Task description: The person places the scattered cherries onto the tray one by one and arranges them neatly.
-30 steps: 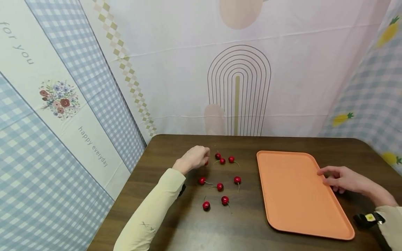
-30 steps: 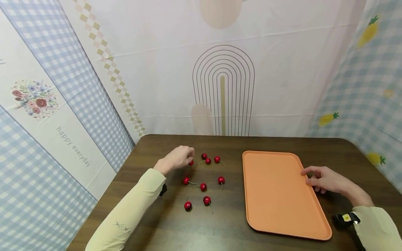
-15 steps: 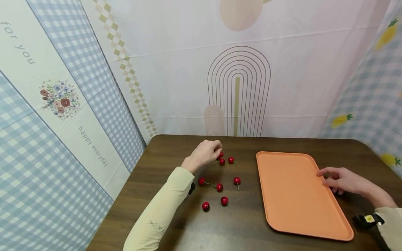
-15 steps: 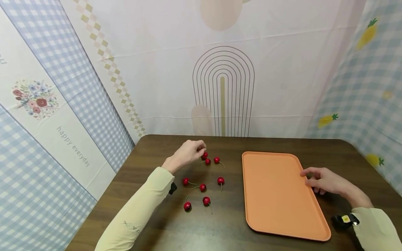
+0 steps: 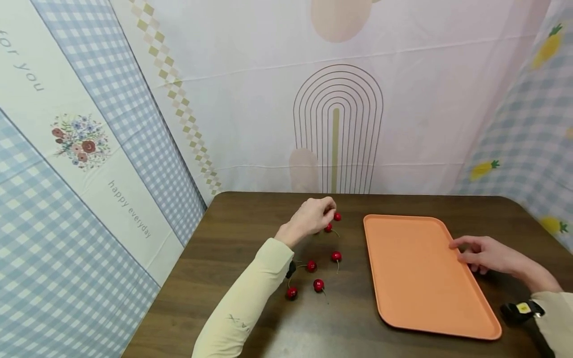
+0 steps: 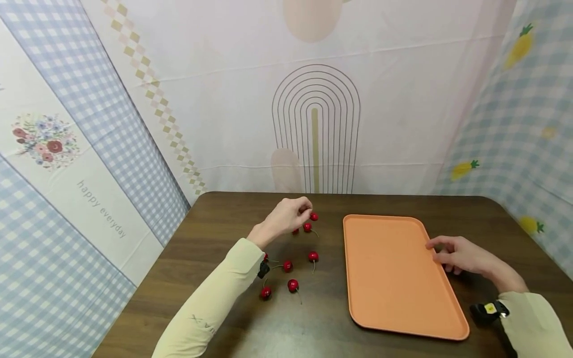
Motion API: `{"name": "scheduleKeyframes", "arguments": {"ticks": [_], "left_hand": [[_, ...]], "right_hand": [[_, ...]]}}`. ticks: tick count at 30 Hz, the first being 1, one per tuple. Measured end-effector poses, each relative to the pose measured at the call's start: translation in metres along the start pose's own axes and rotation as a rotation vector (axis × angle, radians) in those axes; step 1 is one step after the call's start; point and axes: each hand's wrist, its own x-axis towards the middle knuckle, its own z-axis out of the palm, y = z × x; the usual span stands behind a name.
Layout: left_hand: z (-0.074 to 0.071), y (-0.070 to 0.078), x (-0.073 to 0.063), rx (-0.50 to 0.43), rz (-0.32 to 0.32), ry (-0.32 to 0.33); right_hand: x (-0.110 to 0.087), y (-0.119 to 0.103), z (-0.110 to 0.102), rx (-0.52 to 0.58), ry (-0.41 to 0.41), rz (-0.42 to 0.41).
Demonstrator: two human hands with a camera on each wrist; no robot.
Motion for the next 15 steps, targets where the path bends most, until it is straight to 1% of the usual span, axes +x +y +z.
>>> {"name": "scheduleKeyframes", "arguments": {"ticks": [5, 9, 12, 15], "left_hand": [[0.007, 0.011, 0.006, -0.05, 0.014, 0.013], [0.015, 0.022, 0.012, -0.083, 0.018, 0.004], [0.021, 0.032, 0.016, -0.102, 0.015, 0.002], [0.027, 0.041, 0.02, -0.099, 0.015, 0.019]], "right_hand": [[0.0, -0.001, -0.001, -0.003, -0.004, 0.001], [0.0, -0.001, -0.001, 0.0, -0.004, 0.0], [0.0, -0.002, -0.001, 0.007, -0.005, -0.003], [-0.001, -0.002, 0.0, 0.013, -0.007, -0.005]]}}
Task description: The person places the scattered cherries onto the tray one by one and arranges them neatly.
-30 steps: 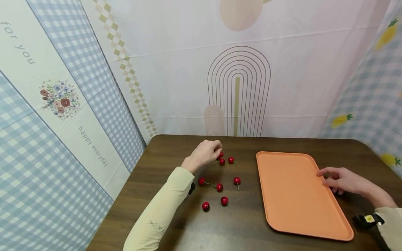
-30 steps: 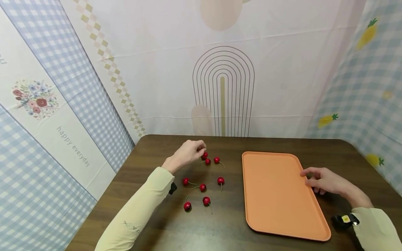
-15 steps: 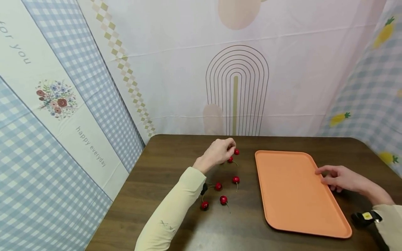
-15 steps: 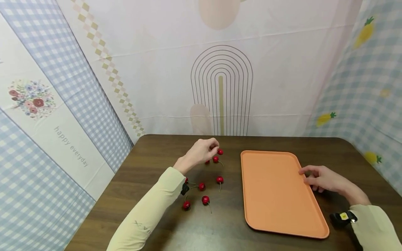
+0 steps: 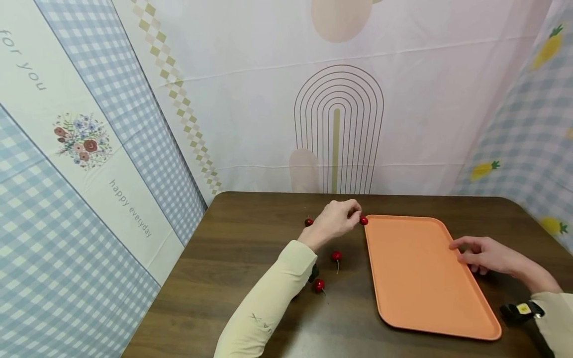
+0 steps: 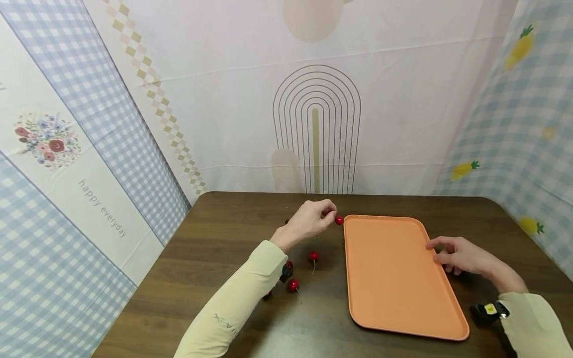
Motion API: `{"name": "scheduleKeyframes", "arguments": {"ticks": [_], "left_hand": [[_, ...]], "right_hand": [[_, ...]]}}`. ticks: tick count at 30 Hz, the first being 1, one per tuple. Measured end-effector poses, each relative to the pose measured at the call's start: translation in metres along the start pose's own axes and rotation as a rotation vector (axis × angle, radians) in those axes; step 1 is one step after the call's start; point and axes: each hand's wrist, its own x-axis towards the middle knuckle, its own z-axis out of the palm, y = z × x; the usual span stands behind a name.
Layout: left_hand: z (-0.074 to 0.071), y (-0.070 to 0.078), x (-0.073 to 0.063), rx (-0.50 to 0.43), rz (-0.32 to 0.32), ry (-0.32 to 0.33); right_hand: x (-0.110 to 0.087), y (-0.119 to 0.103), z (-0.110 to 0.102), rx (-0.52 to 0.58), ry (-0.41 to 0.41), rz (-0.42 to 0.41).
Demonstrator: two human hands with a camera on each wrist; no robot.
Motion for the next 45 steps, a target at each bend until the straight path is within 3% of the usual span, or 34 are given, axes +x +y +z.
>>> {"name": "scheduleKeyframes", "arguments": {"ticks": [9, 16, 24, 31, 38, 45], "left_hand": [[0.023, 0.022, 0.013, 0.02, -0.002, -0.004], [0.05, 0.037, 0.026, -0.039, -0.083, -0.068], [0.078, 0.052, 0.036, -0.023, -0.166, -0.094], [0.099, 0.062, 0.043, -0.108, -0.222, -0.155], [0.109, 0.075, 0.045, -0.064, -0.25, -0.212], [0.109, 0.075, 0.048, -0.054, -0.273, -0.289]], "right_hand": [[0.001, 0.001, 0.001, 0.003, -0.004, -0.009], [0.002, 0.004, 0.002, 0.008, -0.008, 0.0], [-0.001, 0.006, 0.001, 0.014, -0.015, -0.017], [0.0, 0.006, 0.002, -0.009, -0.002, 0.001], [0.001, 0.005, 0.002, -0.021, 0.006, 0.013], [0.0, 0.006, 0.001, -0.003, -0.004, -0.007]]}}
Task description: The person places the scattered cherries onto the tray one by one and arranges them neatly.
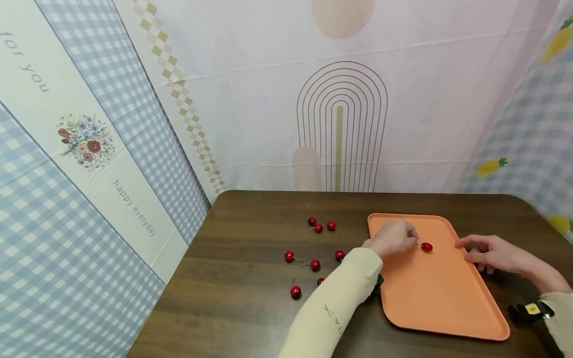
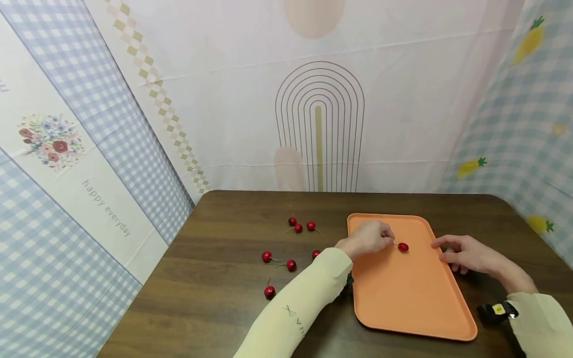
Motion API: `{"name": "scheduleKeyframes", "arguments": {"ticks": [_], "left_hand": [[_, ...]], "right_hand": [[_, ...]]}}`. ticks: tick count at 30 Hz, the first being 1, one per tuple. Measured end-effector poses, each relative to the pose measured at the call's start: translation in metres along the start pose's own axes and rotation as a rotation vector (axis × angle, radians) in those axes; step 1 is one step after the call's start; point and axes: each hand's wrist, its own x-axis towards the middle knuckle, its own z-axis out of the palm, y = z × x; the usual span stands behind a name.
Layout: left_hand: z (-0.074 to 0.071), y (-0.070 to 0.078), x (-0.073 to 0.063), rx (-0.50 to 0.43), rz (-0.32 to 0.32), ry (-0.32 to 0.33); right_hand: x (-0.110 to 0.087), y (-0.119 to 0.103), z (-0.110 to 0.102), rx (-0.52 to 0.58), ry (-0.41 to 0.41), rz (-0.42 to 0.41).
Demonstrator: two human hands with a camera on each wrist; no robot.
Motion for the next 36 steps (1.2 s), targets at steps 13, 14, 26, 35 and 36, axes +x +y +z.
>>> {"name": "scheduleKeyframes", "arguments": {"ticks": [13, 14, 26, 35, 36], "left_hand": [[-0.006, 0.002, 0.002, 0.08, -0.007, -0.09], [-0.009, 0.002, 0.001, 0.078, -0.003, -0.098], [-0.047, -0.016, -0.007, 0.106, 0.091, -0.073], [-0.089, -0.056, -0.019, 0.127, 0.185, 0.014], [-0.092, -0.062, -0.02, 0.133, 0.185, 0.024]], "right_hand": [[0.0, 0.001, 0.0, 0.006, 0.001, -0.015], [0.0, 0.001, 0.0, 0.008, 0.001, -0.02], [0.001, 0.003, 0.0, -0.006, 0.01, -0.005], [0.001, 0.004, -0.001, -0.002, 0.014, -0.003], [0.001, 0.003, -0.001, -0.002, 0.015, -0.003]]}}
